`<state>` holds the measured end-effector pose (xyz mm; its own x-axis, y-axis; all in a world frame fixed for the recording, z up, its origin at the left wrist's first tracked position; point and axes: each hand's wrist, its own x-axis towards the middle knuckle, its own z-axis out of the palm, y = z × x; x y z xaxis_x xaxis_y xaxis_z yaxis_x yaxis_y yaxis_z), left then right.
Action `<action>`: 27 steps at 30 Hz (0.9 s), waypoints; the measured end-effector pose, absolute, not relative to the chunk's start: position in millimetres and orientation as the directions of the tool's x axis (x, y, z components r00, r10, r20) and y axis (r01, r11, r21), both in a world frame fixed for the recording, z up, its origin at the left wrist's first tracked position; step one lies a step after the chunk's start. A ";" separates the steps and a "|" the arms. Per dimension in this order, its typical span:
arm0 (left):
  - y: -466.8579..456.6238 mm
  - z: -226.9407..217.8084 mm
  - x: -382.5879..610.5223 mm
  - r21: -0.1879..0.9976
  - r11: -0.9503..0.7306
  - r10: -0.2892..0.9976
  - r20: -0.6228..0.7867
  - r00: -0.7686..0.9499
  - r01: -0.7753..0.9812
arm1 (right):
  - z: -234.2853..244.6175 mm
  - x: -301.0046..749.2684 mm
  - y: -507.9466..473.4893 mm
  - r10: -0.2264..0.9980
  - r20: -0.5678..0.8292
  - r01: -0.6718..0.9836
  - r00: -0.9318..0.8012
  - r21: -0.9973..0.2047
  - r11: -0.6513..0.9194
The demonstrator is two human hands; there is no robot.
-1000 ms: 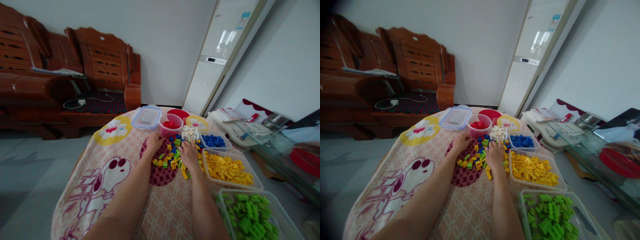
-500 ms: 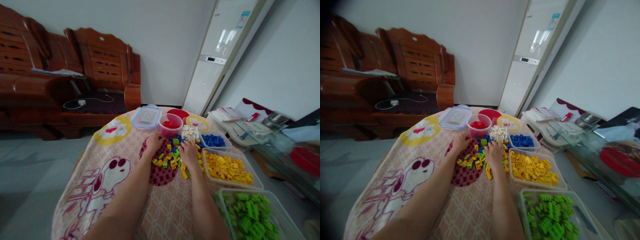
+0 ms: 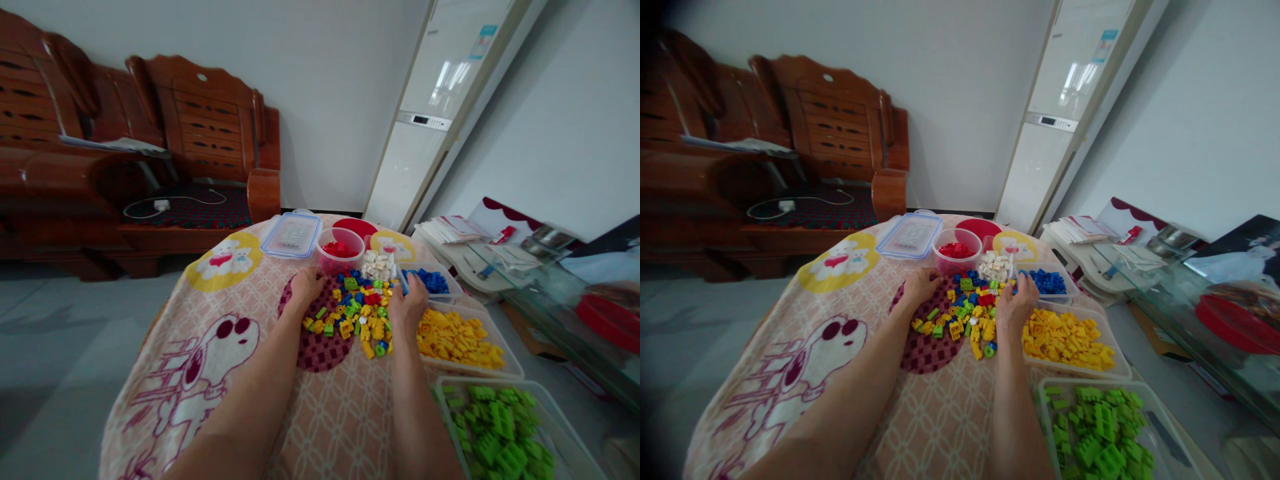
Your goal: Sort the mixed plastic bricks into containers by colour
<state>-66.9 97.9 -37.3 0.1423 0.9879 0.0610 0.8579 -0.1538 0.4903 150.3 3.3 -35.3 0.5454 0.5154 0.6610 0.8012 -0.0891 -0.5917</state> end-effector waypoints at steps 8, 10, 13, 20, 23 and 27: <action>96.4 -35.7 -66.3 0.487 -0.151 0.988 0.058 0.140 0.861 | -37.1 153.1 3.3 0.572 0.652 0.819 0.497 -0.571 -0.061; 95.5 -33.4 -66.0 0.481 -0.144 0.989 0.045 0.140 0.865 | -34.9 143.3 3.7 0.671 0.618 0.836 0.409 -0.549 -0.005; 94.8 -31.3 -65.9 0.478 -0.149 0.988 0.038 0.149 0.866 | -33.9 127.6 2.6 0.799 0.548 0.873 0.247 -0.485 0.063; 97.3 -35.5 -66.4 0.482 -0.159 0.987 0.058 0.150 0.861 | -34.7 112.0 -4.2 0.930 0.364 0.976 0.060 -0.217 0.022; 97.8 -36.9 -66.6 0.482 -0.162 0.987 0.064 0.150 0.861 | -31.7 113.5 -6.5 0.946 0.322 0.982 0.041 -0.186 0.021; 98.2 -38.1 -66.9 0.470 -0.174 0.985 0.081 0.154 0.865 | -32.4 114.5 -7.3 0.948 0.319 0.983 0.019 -0.181 0.042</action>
